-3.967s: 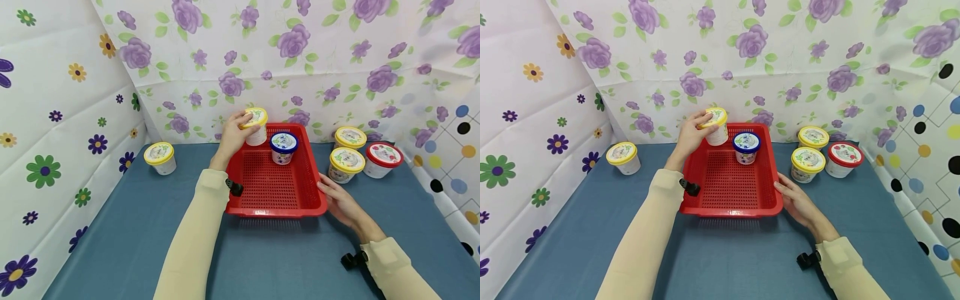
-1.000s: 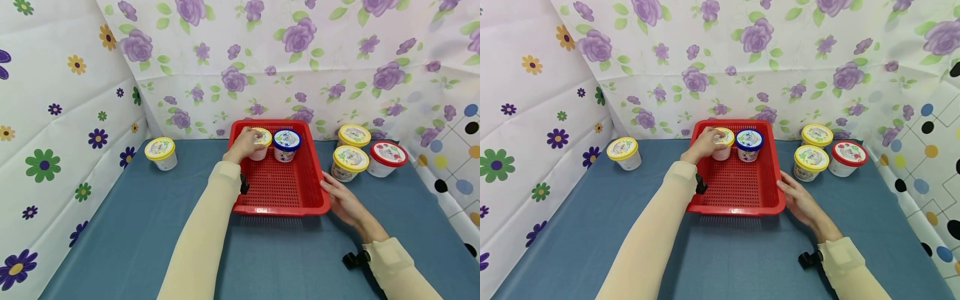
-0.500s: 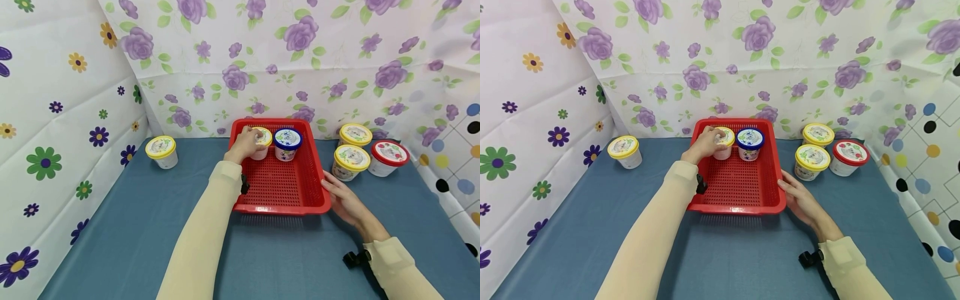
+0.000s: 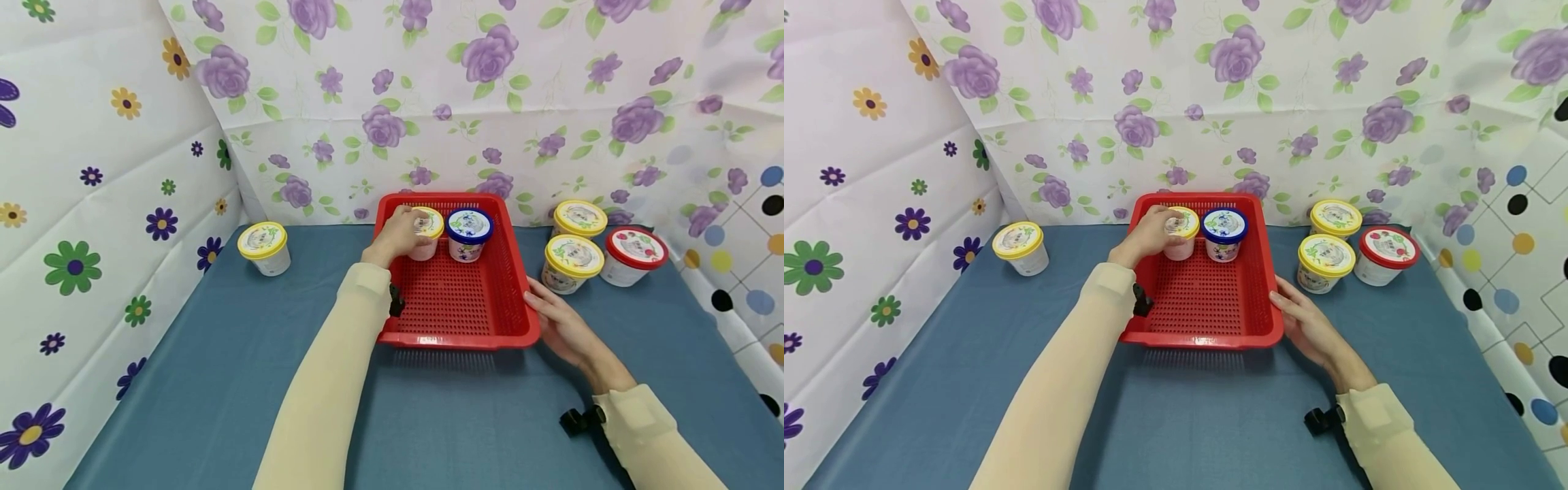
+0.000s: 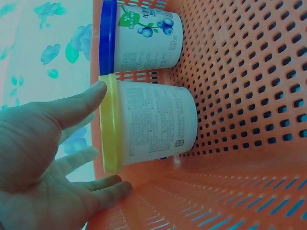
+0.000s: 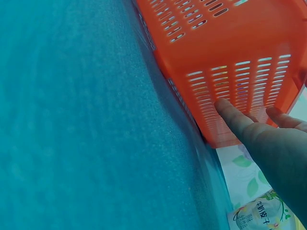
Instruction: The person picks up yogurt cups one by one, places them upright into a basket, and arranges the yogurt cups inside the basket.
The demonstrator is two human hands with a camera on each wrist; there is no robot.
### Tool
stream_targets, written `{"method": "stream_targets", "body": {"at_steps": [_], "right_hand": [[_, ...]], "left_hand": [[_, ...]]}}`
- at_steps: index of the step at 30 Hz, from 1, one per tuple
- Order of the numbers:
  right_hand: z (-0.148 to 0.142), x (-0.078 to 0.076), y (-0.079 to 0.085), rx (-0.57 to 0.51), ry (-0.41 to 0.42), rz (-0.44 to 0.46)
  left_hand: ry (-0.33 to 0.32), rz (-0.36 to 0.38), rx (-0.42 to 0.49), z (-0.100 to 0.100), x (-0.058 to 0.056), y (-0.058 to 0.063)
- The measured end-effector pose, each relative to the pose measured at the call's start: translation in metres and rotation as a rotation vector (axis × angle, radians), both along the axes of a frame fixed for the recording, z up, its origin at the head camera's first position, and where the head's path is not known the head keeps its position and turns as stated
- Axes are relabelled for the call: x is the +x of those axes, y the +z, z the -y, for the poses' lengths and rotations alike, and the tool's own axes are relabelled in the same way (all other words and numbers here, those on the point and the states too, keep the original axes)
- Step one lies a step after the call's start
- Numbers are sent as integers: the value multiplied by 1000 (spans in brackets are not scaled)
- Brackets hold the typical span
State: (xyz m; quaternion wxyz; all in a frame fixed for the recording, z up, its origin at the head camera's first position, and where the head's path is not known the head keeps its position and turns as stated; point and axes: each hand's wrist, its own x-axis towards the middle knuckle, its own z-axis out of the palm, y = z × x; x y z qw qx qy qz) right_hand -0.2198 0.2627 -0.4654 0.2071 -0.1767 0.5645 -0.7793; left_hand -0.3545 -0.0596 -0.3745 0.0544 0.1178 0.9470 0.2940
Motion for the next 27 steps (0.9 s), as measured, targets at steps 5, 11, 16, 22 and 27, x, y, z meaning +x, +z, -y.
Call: {"method": "stream_targets", "body": {"at_steps": [5,11,16,22,27], "right_hand": [[0,0,0,-3,-4,3],[-1,0,-1,-10,1,1],[-1,0,-1,-9,-1,3],[-2,0,-1,-2,0,9],[-1,1,-1,-2,-2,9]], "left_hand": [[-18,-7,52,5,3,6],[-43,-13,77,10,5,10],[-46,-9,88,10,4,11],[-44,-25,149,14,5,12],[-70,-49,211,22,9,20]]}}
